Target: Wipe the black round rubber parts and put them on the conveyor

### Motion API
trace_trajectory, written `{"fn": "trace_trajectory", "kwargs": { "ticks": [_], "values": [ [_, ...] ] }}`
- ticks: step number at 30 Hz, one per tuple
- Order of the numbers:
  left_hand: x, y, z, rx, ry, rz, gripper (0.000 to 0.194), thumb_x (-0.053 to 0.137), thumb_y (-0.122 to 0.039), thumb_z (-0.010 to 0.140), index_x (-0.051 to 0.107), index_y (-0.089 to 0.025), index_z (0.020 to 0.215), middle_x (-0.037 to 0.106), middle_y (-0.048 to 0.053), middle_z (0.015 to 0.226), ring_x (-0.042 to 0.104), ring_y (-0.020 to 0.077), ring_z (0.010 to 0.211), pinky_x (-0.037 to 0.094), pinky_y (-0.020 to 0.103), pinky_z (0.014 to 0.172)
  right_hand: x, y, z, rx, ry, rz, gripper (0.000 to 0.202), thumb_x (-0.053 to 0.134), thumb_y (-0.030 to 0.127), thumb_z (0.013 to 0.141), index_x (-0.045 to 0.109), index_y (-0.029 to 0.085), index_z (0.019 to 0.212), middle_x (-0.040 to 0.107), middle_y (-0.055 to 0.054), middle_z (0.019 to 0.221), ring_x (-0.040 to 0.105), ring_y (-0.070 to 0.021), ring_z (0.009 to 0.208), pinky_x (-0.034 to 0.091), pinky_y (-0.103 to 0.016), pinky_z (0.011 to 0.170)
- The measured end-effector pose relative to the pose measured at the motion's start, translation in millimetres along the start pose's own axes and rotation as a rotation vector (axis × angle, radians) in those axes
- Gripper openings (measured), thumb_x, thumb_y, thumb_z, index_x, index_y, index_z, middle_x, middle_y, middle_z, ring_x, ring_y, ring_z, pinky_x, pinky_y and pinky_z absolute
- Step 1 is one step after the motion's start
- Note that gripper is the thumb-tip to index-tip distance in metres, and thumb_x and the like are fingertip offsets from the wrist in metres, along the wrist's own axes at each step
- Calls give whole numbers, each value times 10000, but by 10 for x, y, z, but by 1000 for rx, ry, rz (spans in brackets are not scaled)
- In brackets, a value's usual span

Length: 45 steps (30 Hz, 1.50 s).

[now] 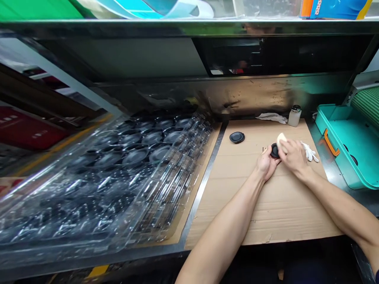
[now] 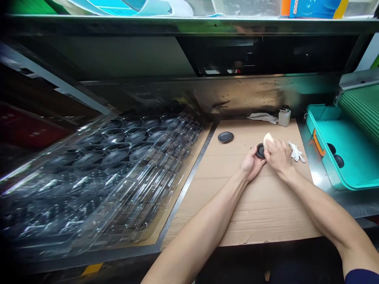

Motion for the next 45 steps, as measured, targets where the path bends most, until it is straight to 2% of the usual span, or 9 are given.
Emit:
{"fn": "trace_trajectory", "kwargs": {
  "ticks": [7, 10, 13, 19, 22, 27, 30, 41, 45],
  "values": [
    [-36, -17, 22, -59, -35, 22, 352, 423, -344, 1078, 699, -136, 1010, 755, 123, 1046, 724, 222, 1025, 571, 458, 1016, -121, -366, 100, 93, -79, 319, 520, 644, 325, 840, 590, 175, 1335, 687, -145, 1243, 642, -287, 1128, 515, -413, 978],
    [-64, -30, 46, -54, -62, -15, 385, 380, -373, 1088, 685, -149, 1016, 755, 117, 1039, 722, 230, 1045, 580, 439, 998, -144, -346, 65, 139, 56, 458, 420, 614, 374, 875, 649, 220, 1264, 744, -68, 1066, 684, -233, 924, 539, -356, 829],
    [-49, -24, 51, -37, -41, -16, 384, 360, -363, 1093, 679, -154, 1047, 749, 121, 1103, 709, 236, 1123, 547, 438, 1056, -62, -240, 15, 182, 270, 569, 351, 592, 449, 906, 715, 225, 1146, 687, 9, 736, 588, -157, 611, 455, -268, 592],
    [9, 3, 13, 12, -2, 62, 350, 383, -314, 1091, 682, -132, 1078, 754, 127, 1067, 705, 247, 1170, 488, 425, 1127, 12, -93, -19, 192, 307, 720, 351, 607, 476, 895, 725, 180, 1044, 654, 15, 669, 529, -128, 549, 376, -239, 519],
    [10, -9, -6, 8, -16, 67, 342, 406, -311, 1088, 687, -120, 1052, 759, 132, 1050, 714, 241, 1151, 499, 422, 1118, -10, -123, -16, 116, 398, 609, 293, 625, 432, 882, 753, 186, 976, 714, -13, 736, 619, -159, 638, 425, -251, 571],
    [13, -17, 9, -16, -49, 32, 341, 387, -301, 1098, 671, -122, 1040, 760, 128, 1059, 706, 231, 1152, 527, 463, 1091, -154, -153, 17, 79, 113, 163, 280, 542, 380, 976, 749, 241, 1104, 791, -53, 930, 717, -232, 841, 482, -309, 759],
    [2, -15, 20, -20, -74, 6, 350, 368, -280, 1100, 660, -116, 996, 758, 131, 1025, 710, 226, 1137, 531, 441, 1090, -79, -19, 11, 6, 146, 123, 295, 483, 378, 1025, 710, 256, 1169, 797, -56, 1027, 733, -242, 877, 483, -313, 784],
    [-27, -13, 17, -33, -102, 18, 349, 379, -293, 1101, 659, -106, 1008, 765, 132, 1023, 732, 213, 1043, 565, 437, 1041, -49, -53, -24, 124, 143, -42, 321, 416, 397, 1060, 653, 237, 1205, 793, -85, 996, 722, -262, 854, 446, -310, 724],
    [-31, -18, 26, -33, -91, 9, 315, 393, -261, 1093, 662, -111, 1026, 763, 143, 1066, 725, 210, 1096, 544, 395, 1068, -22, -5, -41, 40, 184, -5, 318, 430, 415, 1053, 650, 253, 1215, 792, -74, 1012, 725, -262, 877, 450, -310, 733]
  ]
}}
Point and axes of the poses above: each hand's wrist, its own z-axis towards the middle knuckle, its own x-axis out of the palm, y = z × x, the point moved 5 cm from there along z, towards the middle knuckle
